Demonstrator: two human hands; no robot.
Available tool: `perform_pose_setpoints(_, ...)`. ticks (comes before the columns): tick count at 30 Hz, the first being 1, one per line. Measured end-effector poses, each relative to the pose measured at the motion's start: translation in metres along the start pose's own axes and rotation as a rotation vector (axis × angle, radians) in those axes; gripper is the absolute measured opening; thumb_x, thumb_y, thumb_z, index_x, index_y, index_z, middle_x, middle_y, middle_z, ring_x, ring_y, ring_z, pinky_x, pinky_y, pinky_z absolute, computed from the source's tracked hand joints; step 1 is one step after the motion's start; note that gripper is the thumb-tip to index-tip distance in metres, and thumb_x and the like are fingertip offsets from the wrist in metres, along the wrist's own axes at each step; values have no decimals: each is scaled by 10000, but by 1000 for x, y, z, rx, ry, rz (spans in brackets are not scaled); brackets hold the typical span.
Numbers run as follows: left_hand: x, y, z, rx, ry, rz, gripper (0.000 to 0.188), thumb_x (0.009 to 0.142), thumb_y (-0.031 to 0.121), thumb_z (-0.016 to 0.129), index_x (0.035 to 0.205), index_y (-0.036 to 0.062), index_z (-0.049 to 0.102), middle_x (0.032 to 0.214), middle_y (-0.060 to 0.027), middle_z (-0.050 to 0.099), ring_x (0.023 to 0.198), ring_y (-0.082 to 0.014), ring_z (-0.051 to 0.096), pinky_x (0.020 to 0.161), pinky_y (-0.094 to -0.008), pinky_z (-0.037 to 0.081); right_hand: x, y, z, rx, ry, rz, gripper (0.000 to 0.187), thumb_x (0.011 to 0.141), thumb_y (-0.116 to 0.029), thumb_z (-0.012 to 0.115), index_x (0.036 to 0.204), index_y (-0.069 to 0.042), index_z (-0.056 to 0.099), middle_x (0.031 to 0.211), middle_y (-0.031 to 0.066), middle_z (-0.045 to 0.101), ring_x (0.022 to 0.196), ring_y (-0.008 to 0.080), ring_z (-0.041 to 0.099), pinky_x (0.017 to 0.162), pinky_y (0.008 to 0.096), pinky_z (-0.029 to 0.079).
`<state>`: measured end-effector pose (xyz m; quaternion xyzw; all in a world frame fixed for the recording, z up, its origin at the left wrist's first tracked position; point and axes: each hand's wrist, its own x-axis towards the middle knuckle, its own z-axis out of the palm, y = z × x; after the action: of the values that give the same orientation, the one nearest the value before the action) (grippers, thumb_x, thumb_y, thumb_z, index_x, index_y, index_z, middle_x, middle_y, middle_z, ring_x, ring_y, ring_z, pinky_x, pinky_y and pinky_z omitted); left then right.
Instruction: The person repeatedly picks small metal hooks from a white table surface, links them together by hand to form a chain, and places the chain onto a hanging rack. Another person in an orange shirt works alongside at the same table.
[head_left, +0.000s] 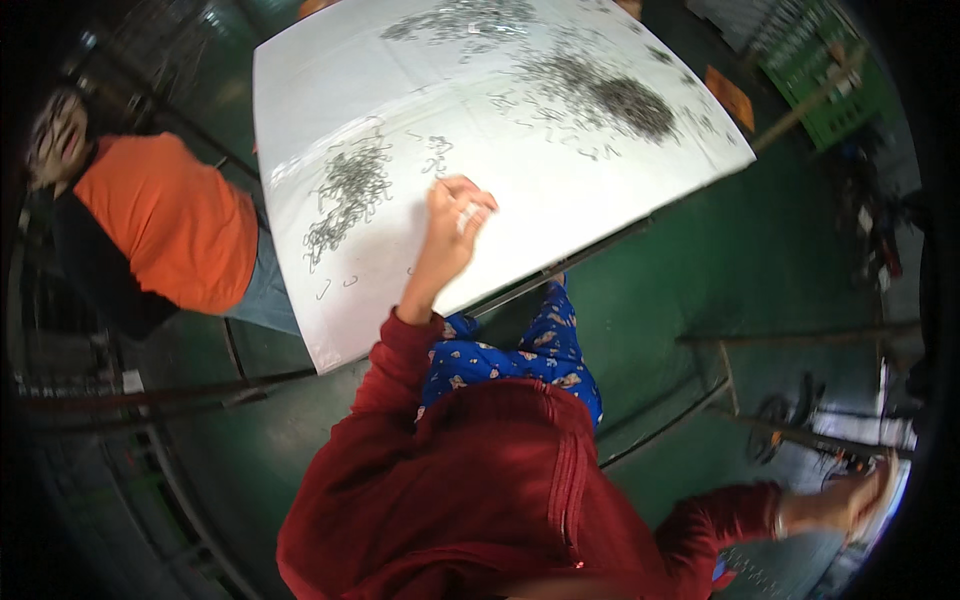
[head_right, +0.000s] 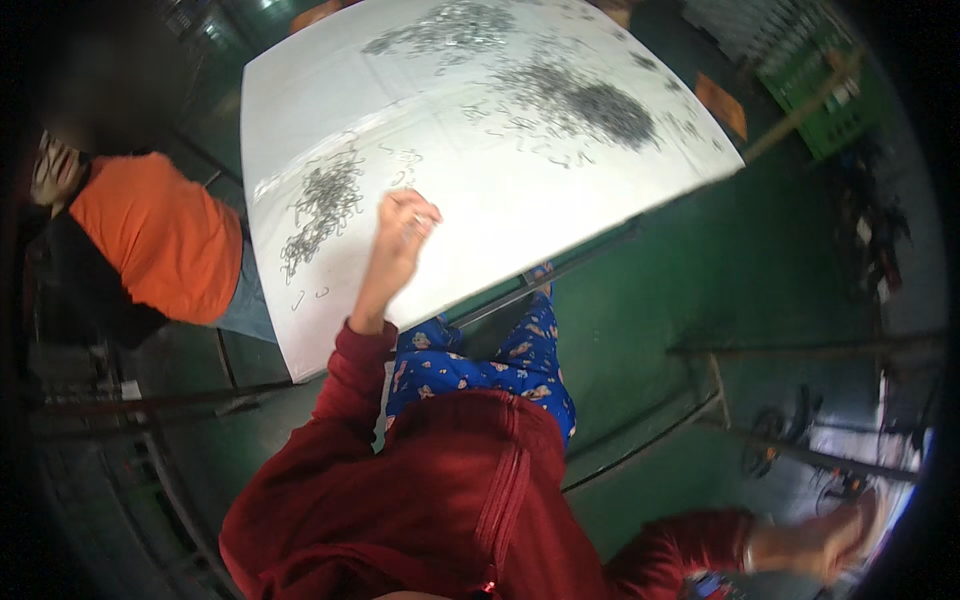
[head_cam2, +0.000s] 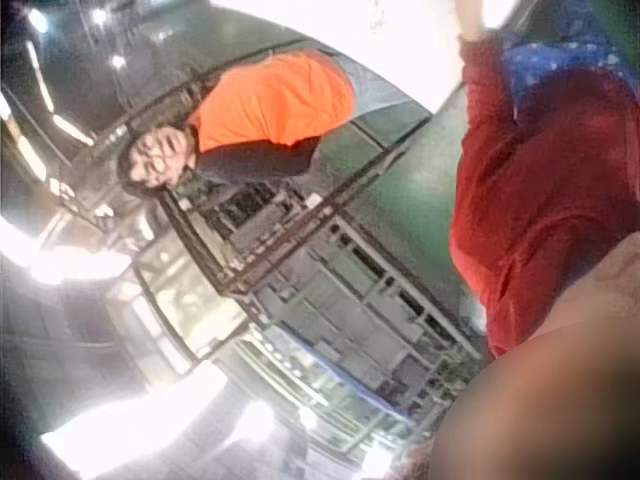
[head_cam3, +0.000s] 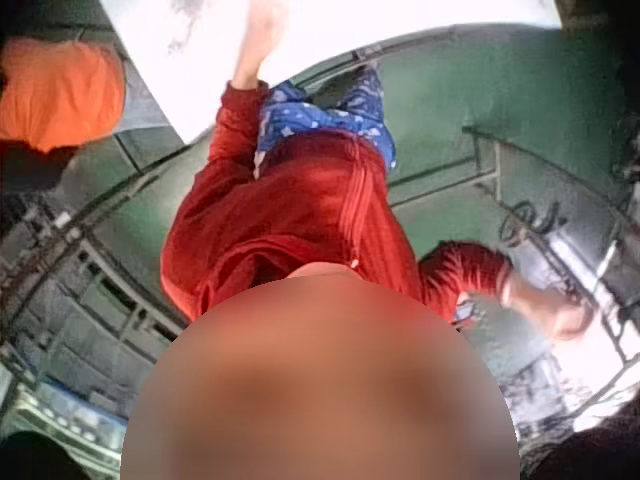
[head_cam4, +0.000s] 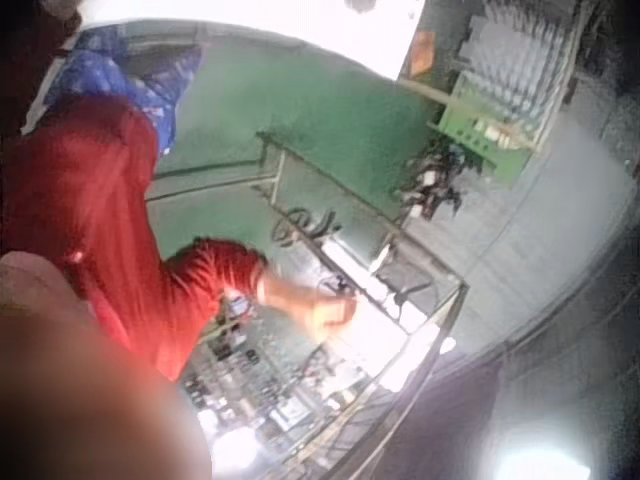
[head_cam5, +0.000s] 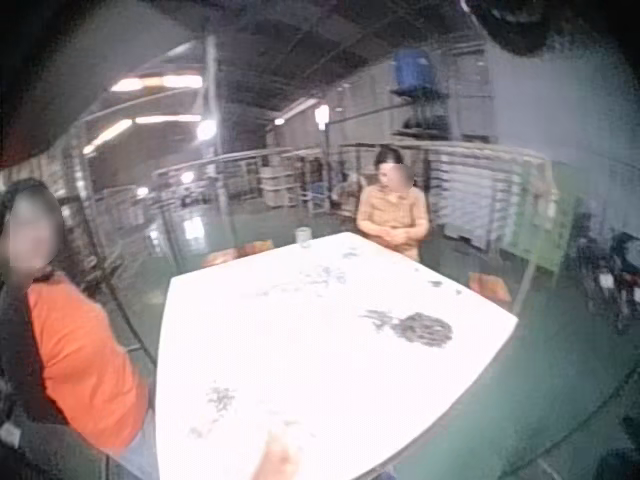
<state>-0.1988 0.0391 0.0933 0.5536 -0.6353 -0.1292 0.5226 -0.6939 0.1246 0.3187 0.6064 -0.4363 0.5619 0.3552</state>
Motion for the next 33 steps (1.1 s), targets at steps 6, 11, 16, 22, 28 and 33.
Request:
perform_pose_setpoints(6, -54, -21, -6, -23, 34, -217, 111, 926, 16, 500, 899, 26, 607, 919, -103, 554, 903, -250, 502, 836, -343, 413, -126, -118, 334, 720, -894, 620, 186, 905, -74, 596, 1054, -4, 682, 943, 52, 677, 815, 105, 610, 735, 234, 485)
perform_pose_setpoints(11, -70, -55, -13, -144, 179, -493, 110, 934, 69, 562, 977, -7, 629, 854, -97, 623, 699, -169, 572, 653, -286, 472, -252, -267, 455, 973, -1479, 218, 228, 848, -132, 633, 1028, -8, 696, 912, 177, 711, 820, 247, 692, 747, 331, 531)
perform_pose_setpoints(16, -63, -77, -27, -346, 332, -544, 115, 934, 73, 597, 995, 5, 665, 958, -44, 638, 800, -106, 567, 666, -240, 485, -310, -342, 464, 920, -1179, -59, 176, 803, -99, 665, 926, 24, 682, 876, 194, 614, 836, 352, 598, 759, 409, 504)
perform_pose_setpoints(22, -56, -86, -34, -814, 346, -849, 169, 933, 97, 609, 1039, -31, 634, 1005, -60, 615, 828, -123, 571, 699, -257, 497, -312, -336, 457, 826, -1109, -153, 81, 844, -51, 599, 882, 14, 630, 869, 173, 589, 865, 353, 585, 744, 439, 498)
perform_pose_setpoints(28, -39, -79, -19, -834, 371, -840, 185, 933, 77, 591, 1041, -70, 622, 986, -100, 627, 880, -170, 634, 759, -291, 546, -293, -301, 446, 882, -1252, 156, 76, 892, -67, 541, 930, -22, 590, 866, 205, 590, 839, 399, 585, 708, 476, 481)
perform_pose_setpoints(33, -21, -68, -16, -837, 313, -829, 194, 907, 84, 635, 1035, -61, 621, 976, -98, 638, 903, -188, 646, 778, -291, 533, -271, -277, 429, 1008, -1466, 180, 140, 903, -54, 510, 976, -19, 624, 894, 212, 611, 851, 375, 607, 756, 426, 478)
